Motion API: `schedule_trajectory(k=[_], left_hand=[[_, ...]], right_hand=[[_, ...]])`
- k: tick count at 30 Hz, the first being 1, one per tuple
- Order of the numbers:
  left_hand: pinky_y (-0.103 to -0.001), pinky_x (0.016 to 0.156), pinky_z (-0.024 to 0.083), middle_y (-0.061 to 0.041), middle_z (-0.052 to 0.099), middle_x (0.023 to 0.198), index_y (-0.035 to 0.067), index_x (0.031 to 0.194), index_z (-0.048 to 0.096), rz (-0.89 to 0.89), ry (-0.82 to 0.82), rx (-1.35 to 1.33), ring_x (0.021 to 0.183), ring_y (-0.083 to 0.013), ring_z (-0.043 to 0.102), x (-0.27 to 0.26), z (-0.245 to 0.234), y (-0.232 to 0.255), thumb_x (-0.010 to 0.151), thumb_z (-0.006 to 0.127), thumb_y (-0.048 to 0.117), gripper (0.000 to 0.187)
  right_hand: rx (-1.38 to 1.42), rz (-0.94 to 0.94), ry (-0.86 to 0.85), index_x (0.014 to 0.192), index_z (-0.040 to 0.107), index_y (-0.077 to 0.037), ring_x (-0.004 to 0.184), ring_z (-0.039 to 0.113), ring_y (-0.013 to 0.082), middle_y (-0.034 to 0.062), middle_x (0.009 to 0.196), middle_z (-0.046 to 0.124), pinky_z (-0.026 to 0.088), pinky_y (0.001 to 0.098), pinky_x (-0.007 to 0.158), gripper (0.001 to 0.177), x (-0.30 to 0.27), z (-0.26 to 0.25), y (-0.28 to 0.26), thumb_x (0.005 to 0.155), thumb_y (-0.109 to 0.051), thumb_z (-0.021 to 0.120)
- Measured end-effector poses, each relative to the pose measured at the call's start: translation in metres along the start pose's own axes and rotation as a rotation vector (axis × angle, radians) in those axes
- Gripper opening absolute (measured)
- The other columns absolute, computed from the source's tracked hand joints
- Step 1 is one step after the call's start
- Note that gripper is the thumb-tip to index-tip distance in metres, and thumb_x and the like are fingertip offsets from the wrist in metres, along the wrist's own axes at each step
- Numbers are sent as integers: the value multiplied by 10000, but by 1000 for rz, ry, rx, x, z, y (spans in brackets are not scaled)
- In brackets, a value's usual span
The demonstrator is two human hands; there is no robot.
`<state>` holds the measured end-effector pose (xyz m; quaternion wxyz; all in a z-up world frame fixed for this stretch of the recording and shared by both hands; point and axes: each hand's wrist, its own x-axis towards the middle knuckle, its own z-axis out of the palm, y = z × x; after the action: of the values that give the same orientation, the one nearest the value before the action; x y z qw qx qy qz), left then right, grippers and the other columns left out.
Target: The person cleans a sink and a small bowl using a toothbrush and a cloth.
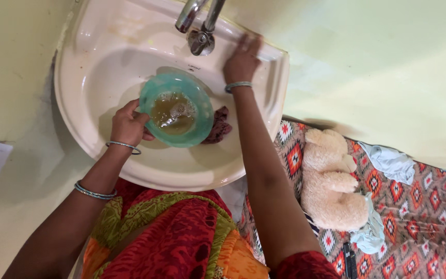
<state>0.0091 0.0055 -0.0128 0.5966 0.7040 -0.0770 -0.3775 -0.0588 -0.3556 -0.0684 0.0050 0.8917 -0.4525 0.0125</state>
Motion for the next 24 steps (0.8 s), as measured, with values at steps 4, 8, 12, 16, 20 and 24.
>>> schedule_trajectory(k=[4, 8, 12, 16, 20, 24], left_hand=[[-345, 460, 611, -152, 696, 853, -12, 1376, 591, 7, -16, 13, 560, -231, 701, 1, 5, 3, 882, 573, -30, 495], [-336, 464, 603, -155, 695, 821, 5, 1386, 593, 22, -32, 35, 556, -220, 697, -4, 8, 11, 889, 576, -16, 499], [-333, 468, 602, -149, 699, 802, 18, 1392, 595, 31, -38, 63, 547, -213, 694, -9, 10, 15, 892, 580, -6, 501], [-328, 480, 618, -143, 688, 794, 12, 1390, 601, 33, -52, 42, 561, -198, 695, -9, 14, 13, 889, 571, -7, 502], [-329, 474, 612, -135, 691, 801, 0, 1383, 593, 34, -89, 31, 561, -197, 697, -9, 23, 15, 886, 581, -3, 497], [-323, 470, 607, -137, 687, 803, 2, 1396, 586, 38, -124, 15, 549, -196, 690, -9, 37, 17, 881, 572, -11, 515]], right_hand=[[-35, -318, 114, 1710, 60, -128, 1640, 66, 253, 90, 1786, 5, 274, 633, 1219, 819, -14, -2, -9, 1012, -109, 489], [33, -315, -77, 1635, -12, -163, 1587, 44, 185, 1, 1725, -48, 218, 626, 1219, 897, -14, -40, 15, 1011, -436, 572], [-95, -303, -99, 1630, -33, -156, 1579, 29, 233, 6, 1697, -101, 221, 636, 1182, 902, -28, -63, 62, 1058, -550, 542], [-110, -79, -252, 1665, 35, -186, 1605, 67, 238, -4, 1743, -56, 300, 670, 1142, 851, -41, -76, 113, 1039, -465, 540], [-47, -106, -135, 1671, 111, -187, 1618, 133, 265, 25, 1757, 14, 361, 706, 1071, 773, -66, -65, 140, 1068, -418, 535], [40, -74, -95, 1670, 102, -191, 1580, 188, 326, 88, 1737, 10, 368, 724, 1048, 805, -111, -53, 140, 1051, -418, 564]])
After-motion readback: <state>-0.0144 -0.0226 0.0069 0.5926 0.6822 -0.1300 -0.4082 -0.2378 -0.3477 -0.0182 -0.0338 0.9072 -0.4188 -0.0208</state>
